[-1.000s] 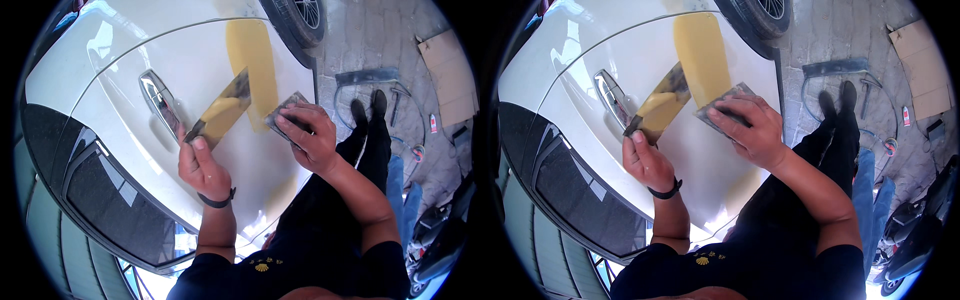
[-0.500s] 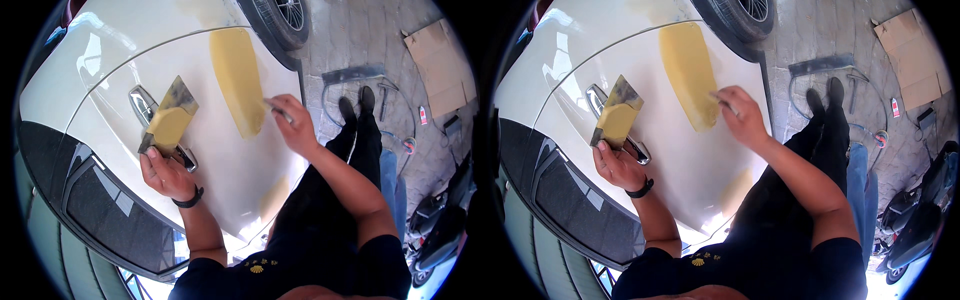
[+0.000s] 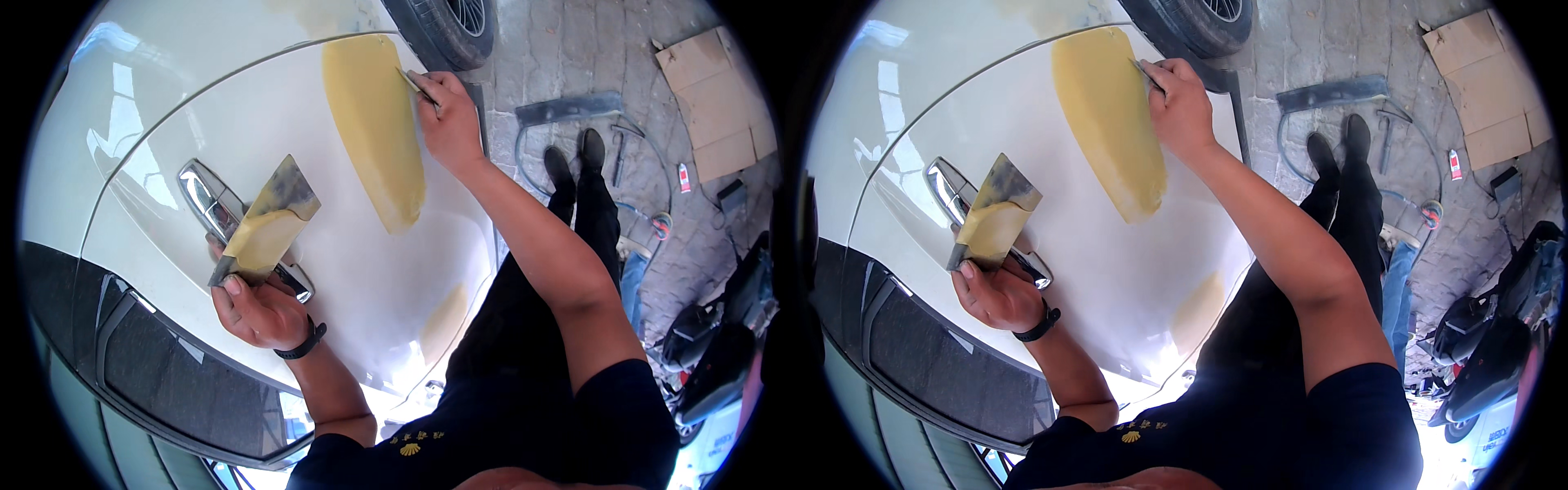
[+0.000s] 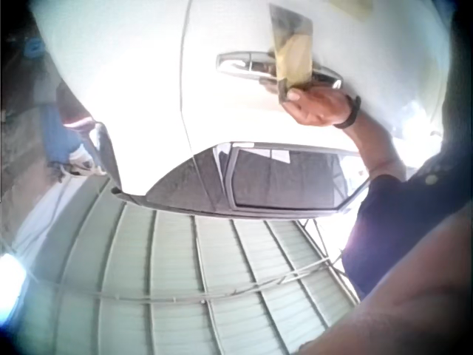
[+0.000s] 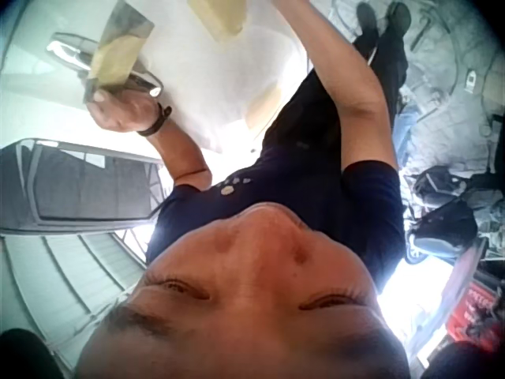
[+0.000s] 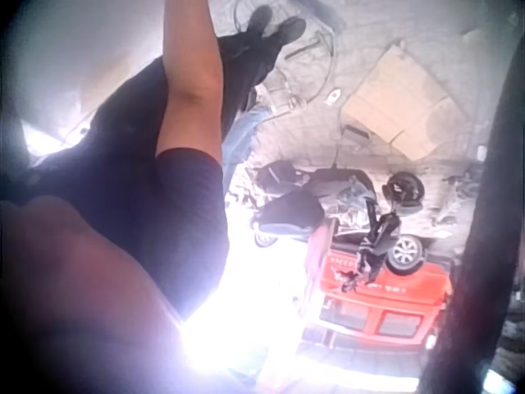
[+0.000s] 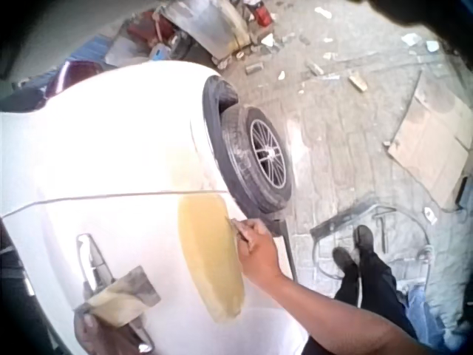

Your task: The person applies a yellow body filler to a white car door using a metal spreader. They repeatedly transfer the filler from a plastic sheet to the spreader and smooth it onto the car's surface, working on a specific area near the door handle.

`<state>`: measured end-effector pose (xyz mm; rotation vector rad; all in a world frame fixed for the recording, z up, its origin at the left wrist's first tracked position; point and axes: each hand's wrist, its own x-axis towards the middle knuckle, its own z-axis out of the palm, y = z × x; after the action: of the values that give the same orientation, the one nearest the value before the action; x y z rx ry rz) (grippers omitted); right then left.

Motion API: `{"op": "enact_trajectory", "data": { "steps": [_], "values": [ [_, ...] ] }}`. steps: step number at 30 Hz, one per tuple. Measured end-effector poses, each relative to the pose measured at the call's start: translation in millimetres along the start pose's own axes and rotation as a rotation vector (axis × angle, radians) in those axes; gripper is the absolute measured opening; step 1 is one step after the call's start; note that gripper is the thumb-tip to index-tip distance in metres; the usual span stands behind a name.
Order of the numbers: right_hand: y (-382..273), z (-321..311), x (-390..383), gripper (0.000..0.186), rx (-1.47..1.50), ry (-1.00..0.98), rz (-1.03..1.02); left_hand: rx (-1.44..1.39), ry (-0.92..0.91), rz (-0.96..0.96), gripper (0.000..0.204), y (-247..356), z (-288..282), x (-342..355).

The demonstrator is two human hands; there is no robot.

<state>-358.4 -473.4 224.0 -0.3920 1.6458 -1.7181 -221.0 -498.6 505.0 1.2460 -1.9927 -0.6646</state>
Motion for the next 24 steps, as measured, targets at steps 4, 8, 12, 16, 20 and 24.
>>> {"op": "enact_trajectory", "data": {
  "steps": [4,8,12,16,20,24],
  "values": [
    [9,5,-29,0.047,-0.023,-0.044,-0.007,0.024,0.045,0.016,0.052,-5,-5,0],
    [34,6,-85,0.061,-0.003,-0.091,-0.037,0.029,0.082,0.010,0.052,0,2,-3],
    [50,1,-149,0.071,0.023,-0.146,-0.026,0.060,0.048,0.032,0.052,-6,-7,0],
    [54,-29,-192,0.064,0.041,-0.360,0.036,0.068,0.054,0.010,0.050,-5,-7,-1],
    [64,-51,-140,0.044,0.005,-0.214,0.074,0.000,0.072,0.020,0.048,1,5,-2],
    [55,-37,-57,0.037,-0.012,-0.024,-0.059,-0.006,0.048,0.046,0.054,-5,-3,1]
  ]
}}
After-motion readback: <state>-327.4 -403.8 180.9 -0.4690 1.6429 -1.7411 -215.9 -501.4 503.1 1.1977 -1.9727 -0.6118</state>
